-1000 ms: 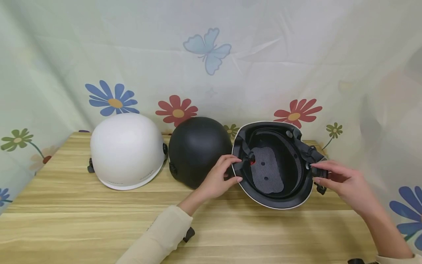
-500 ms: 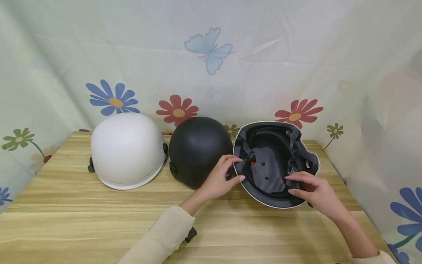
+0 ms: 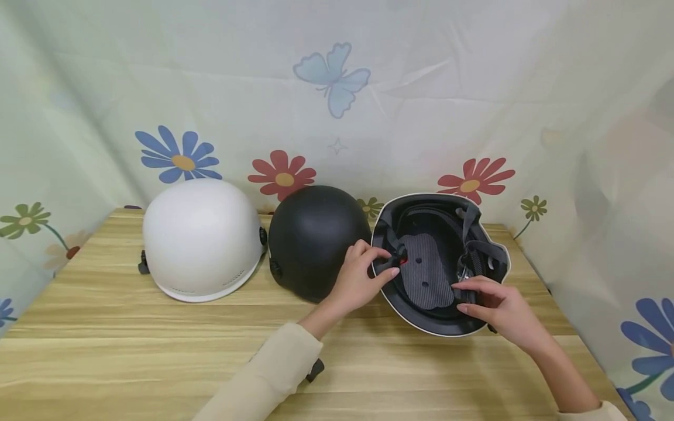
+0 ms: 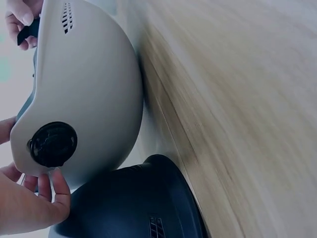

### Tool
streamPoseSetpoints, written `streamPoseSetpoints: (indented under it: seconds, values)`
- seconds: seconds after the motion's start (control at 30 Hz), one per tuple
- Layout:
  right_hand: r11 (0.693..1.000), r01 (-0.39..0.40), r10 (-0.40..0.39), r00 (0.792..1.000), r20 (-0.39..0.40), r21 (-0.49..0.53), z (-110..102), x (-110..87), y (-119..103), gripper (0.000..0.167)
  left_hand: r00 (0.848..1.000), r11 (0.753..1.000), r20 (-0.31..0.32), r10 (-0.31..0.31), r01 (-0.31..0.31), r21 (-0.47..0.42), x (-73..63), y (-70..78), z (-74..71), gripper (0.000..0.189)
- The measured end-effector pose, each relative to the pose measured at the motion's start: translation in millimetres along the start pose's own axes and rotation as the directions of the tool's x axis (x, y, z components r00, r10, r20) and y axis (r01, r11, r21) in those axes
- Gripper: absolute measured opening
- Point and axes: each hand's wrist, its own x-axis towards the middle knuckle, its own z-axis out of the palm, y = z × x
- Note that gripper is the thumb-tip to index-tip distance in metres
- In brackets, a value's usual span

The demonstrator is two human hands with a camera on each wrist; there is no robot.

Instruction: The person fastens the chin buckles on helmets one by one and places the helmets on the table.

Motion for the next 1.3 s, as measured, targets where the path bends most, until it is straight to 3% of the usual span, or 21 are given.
streamPoseSetpoints:
  seconds: [0.37, 0.53, 0.73, 0.97, 1.3]
  values:
    - [1.0, -0.027, 0.027, 1.0, 0.011, 0.008, 0.2, 1.4, -1.8, 0.034, 0.994, 0.994, -0.041, 0.105, -0.105, -0.008, 0.2, -0.6, 0.5, 0.012]
    - [1.0, -0.024, 0.024, 1.0, -0.003, 0.0, 0.3, 1.6, -0.7, 0.033, 0.991, 0.99, -0.049, 0.126, -0.128, -0.056, 1.2, 1.0, -0.2, 0.008]
    - [1.0, -0.018, 0.019, 1.0, -0.016, 0.007, -0.1, 1.6, 0.5, 0.034, 0.995, 0.978, -0.064, 0.074, -0.085, -0.191, 3.3, 2.4, -1.4, 0.007]
    - [1.0, 0.001, -0.001, 0.999, -0.035, 0.002, -0.6, 2.8, 2.3, 0.034, 0.994, 0.933, -0.105, 0.008, -0.045, -0.358, 5.4, 4.3, -6.1, 0.006]
    - [1.0, -0.016, 0.016, 0.999, -0.044, -0.011, -2.3, 3.0, 2.0, 0.033, 0.995, 0.899, -0.094, -0.021, -0.022, -0.438, 6.0, 2.9, -15.3, 0.012]
